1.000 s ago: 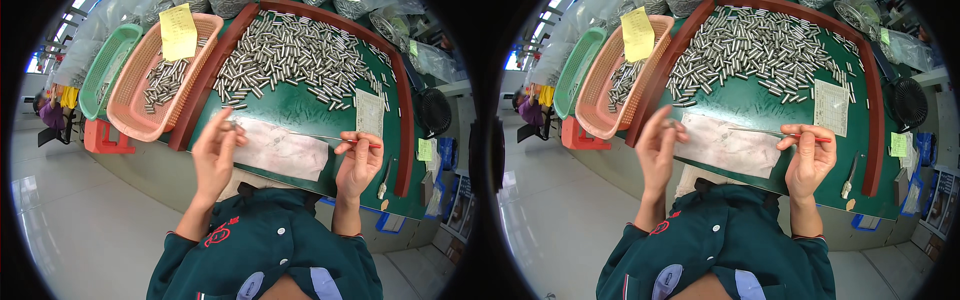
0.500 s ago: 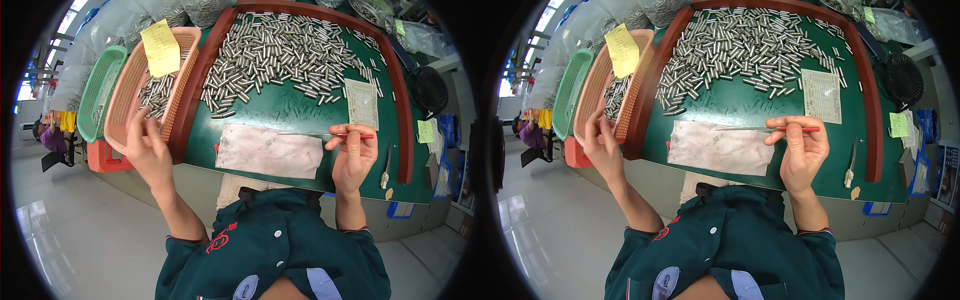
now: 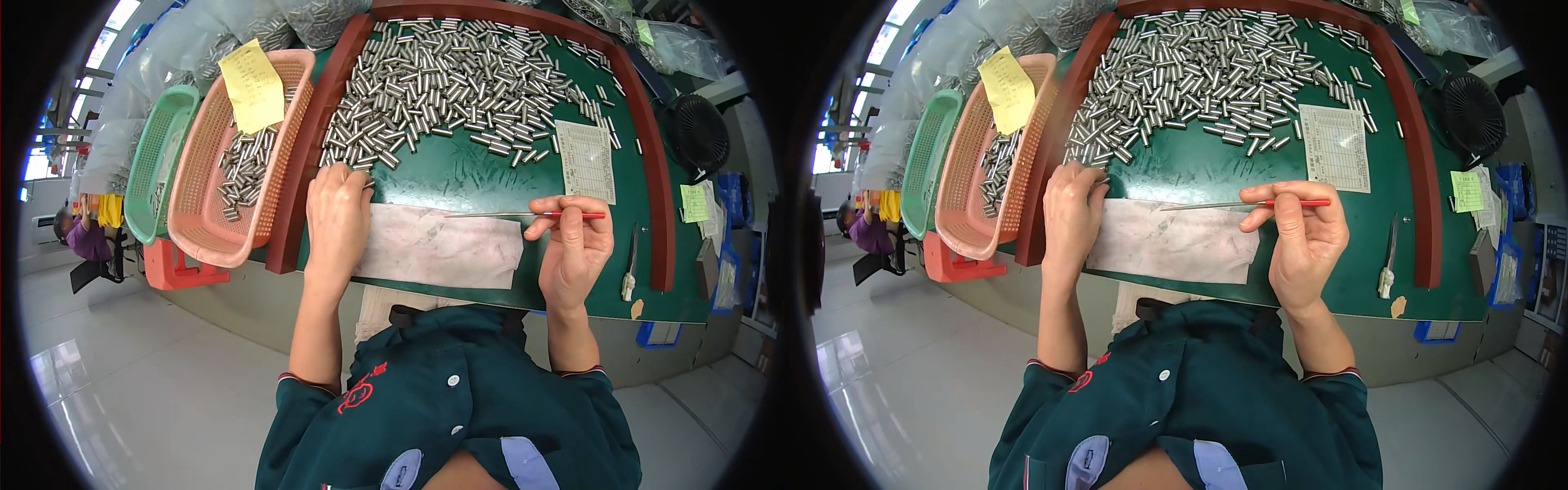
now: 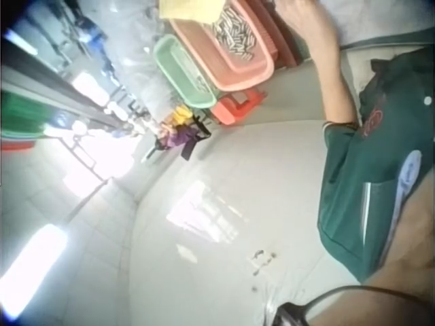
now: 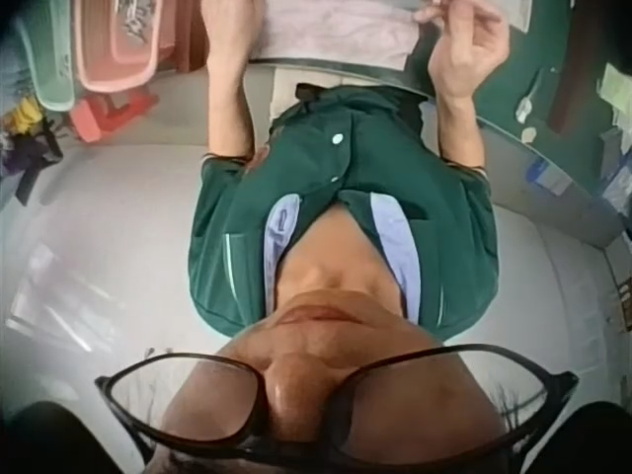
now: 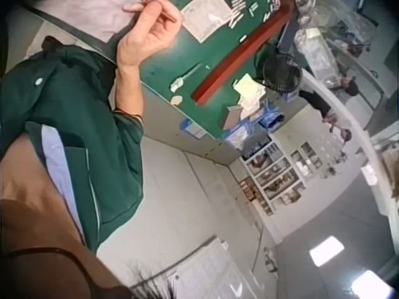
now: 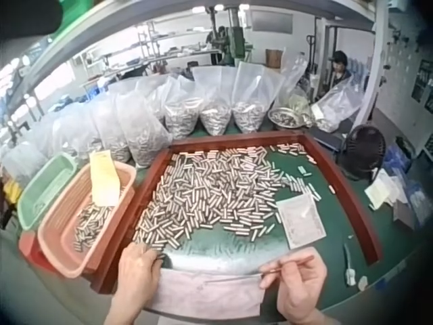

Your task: Manually inspect and clean the interior of small cylindrical metal components using a thin probe tool.

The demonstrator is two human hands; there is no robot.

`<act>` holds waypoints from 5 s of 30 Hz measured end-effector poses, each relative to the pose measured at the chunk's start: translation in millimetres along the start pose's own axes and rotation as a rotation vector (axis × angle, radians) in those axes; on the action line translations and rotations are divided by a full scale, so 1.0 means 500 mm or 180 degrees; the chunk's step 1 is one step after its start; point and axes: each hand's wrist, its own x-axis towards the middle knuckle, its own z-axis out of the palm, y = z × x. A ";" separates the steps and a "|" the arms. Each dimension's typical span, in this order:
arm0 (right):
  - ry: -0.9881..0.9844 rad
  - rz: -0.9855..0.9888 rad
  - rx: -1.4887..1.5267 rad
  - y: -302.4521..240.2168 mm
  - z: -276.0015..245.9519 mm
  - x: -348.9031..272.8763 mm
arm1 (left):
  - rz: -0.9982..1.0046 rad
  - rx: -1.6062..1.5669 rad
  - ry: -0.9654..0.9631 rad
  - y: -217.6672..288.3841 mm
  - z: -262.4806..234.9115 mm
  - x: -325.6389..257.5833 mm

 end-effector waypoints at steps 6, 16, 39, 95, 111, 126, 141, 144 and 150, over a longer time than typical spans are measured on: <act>0.0035 -0.0034 -0.0034 0.001 0.000 0.002 | -0.0027 -0.0907 0.0204 0.016 0.004 0.008; 0.0027 -0.0651 -0.0111 -0.001 0.007 -0.005 | -0.1042 -0.4227 -0.0575 0.060 0.046 0.000; -0.0991 -0.2021 -0.1822 0.001 0.013 0.001 | -0.1355 -0.4294 -0.0110 0.092 0.070 -0.006; -0.1116 -0.2336 -0.2071 -0.001 0.009 -0.004 | -0.1249 -0.4114 -0.0088 0.104 0.080 -0.021; -0.1215 -0.2295 -0.2095 0.011 0.019 -0.004 | -0.1147 -0.4108 -0.0136 0.106 0.084 -0.027; -0.1298 -0.2257 -0.1996 0.006 0.015 -0.006 | -0.1295 -0.3802 0.0184 0.104 0.080 -0.026; -0.1207 -0.2275 -0.2006 0.005 0.014 -0.004 | -0.1275 -0.3929 0.0034 0.103 0.079 -0.027; -0.1164 -0.2247 -0.2016 0.006 0.014 -0.005 | -0.1270 -0.3901 0.0020 0.101 0.081 -0.028; -0.1167 -0.2131 -0.2005 0.004 0.018 -0.003 | -0.1240 -0.3879 0.0031 0.101 0.081 -0.030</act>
